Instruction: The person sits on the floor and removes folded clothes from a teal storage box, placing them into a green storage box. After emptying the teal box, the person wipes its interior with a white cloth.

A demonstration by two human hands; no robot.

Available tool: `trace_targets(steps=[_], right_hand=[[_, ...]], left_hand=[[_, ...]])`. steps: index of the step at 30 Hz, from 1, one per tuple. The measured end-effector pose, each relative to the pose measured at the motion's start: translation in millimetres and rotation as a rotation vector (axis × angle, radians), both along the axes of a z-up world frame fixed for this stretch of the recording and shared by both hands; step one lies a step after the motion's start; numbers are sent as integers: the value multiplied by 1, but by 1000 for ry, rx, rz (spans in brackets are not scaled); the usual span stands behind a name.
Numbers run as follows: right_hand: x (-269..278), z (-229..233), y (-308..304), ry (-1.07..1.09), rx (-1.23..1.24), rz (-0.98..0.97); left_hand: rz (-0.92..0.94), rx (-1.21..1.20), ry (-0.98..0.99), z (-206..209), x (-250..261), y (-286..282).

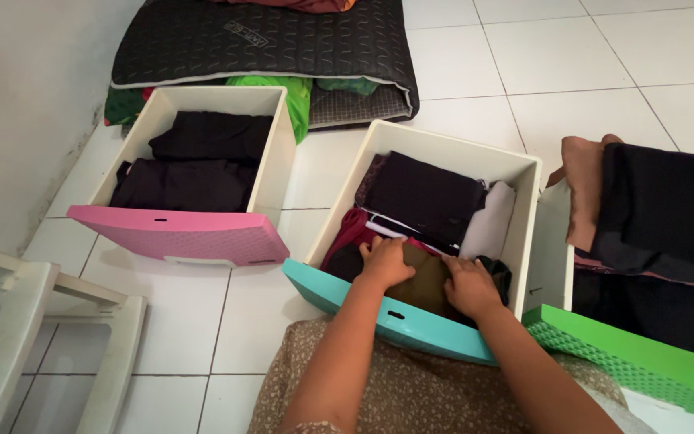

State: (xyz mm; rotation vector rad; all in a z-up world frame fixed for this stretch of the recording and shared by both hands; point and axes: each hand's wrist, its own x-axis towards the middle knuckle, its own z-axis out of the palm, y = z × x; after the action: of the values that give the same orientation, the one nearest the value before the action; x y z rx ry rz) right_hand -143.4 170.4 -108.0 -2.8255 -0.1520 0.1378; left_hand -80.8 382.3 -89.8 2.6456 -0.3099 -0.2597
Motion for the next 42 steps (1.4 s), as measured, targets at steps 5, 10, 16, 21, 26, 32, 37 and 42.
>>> trace_targets(steps=[5, 10, 16, 21, 26, 32, 37, 42], right_hand=[[0, 7, 1, -104, 94, 1], [-2, 18, 6, 12, 82, 40], [-6, 31, 9, 61, 49, 22], [-5, 30, 9, 72, 48, 26], [-4, 26, 7, 30, 78, 19], [-1, 30, 10, -78, 151, 32], [-4, 48, 14, 91, 84, -22], [-7, 62, 12, 158, -18, -32]], left_hand=[[-165, -64, -13, 5, -7, 4], [-243, -114, 21, 0, -10, 4], [-92, -25, -42, 6, -8, 5], [-47, 215, 5, 26, -11, 2], [-166, 28, -154, 28, -19, 4], [-285, -312, 27, 8, -11, 2], [-382, -668, 289, -2, -1, 7], [-339, -685, 279, 3, -3, 8]])
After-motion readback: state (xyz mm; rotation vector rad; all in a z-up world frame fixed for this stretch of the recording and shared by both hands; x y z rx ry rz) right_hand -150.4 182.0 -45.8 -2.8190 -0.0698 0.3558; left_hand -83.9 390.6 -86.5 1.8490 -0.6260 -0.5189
